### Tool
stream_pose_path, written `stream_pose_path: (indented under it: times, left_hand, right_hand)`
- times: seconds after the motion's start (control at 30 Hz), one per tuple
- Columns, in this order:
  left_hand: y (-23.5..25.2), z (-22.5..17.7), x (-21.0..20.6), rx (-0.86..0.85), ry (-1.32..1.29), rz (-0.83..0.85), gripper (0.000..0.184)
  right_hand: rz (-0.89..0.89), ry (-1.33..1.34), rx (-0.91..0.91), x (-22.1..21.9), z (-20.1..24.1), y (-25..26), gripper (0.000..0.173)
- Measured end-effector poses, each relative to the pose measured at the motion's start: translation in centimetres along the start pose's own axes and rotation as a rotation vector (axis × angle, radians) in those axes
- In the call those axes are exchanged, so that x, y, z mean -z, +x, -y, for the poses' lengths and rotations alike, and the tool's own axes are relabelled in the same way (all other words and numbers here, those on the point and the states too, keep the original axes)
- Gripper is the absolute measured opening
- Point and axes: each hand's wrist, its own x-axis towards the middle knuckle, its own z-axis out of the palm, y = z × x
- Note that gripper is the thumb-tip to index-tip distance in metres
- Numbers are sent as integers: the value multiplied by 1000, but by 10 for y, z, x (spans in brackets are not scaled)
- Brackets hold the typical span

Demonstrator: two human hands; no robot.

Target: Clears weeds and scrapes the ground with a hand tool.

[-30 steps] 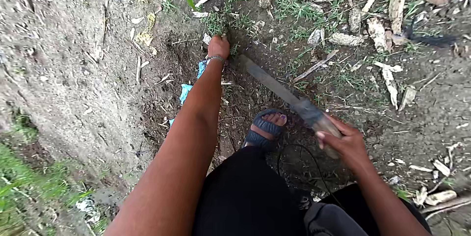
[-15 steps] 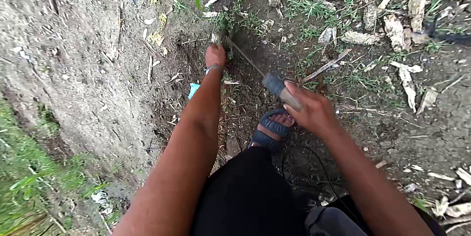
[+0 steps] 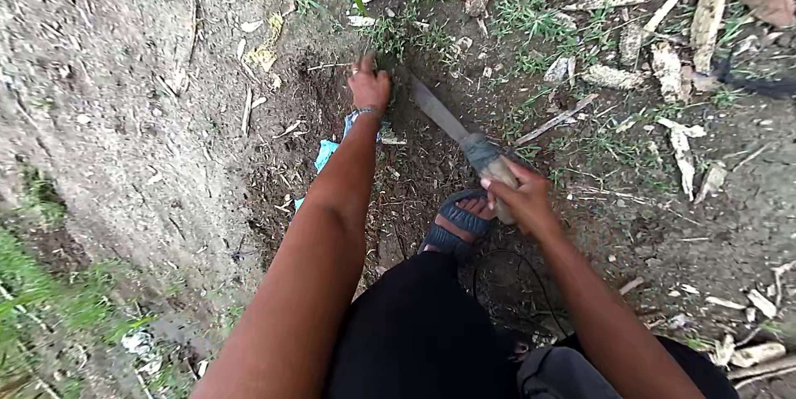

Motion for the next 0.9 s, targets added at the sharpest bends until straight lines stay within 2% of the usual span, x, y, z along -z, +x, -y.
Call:
stream_pose_path:
  times: [0.07, 0.17, 0.23, 0.33, 0.43, 0.5, 0.6, 0.67, 0.73, 0.8, 0.9]
  left_hand:
    - [-6, -9, -7, -52, 227, 84, 48]
    - [-37, 1, -22, -193, 502, 107, 57]
    - [-51, 7, -27, -153, 587, 167, 53]
    - [-58, 18, -18, -79, 554, 275, 50]
    - [-59, 24, -11, -120, 332, 203, 46]
    - [-56, 12, -16, -183, 189, 92, 45]
    - [-43, -25, -25, -251, 41, 34, 51]
    - [-34, -56, -36, -238, -6, 6, 51]
    - [-24, -85, -41, -164, 25, -45, 49]
    - [-16, -99, -32, -70, 74, -94, 49]
    - [-5, -87, -21, -1, 29, -94, 47]
  right_hand:
    - [25, -45, 14, 2, -1, -7, 69]
    - [53, 19, -118, 38, -20, -50, 66]
    - [23, 71, -188, 62, -36, -89, 66]
    - [-64, 228, -169, 89, -52, -149, 62]
    - [-112, 432, -127, 101, -58, -173, 46]
    - [-153, 417, -144, 95, -46, -149, 46]
    - [-164, 258, -106, 52, -11, -57, 42]
    - [-148, 182, 22, 8, 9, -1, 46]
    - [-131, 59, 190, -29, 33, 29, 54]
    - [-134, 37, 202, -37, 47, 27, 57]
    - [-144, 123, 59, 16, 30, -23, 60]
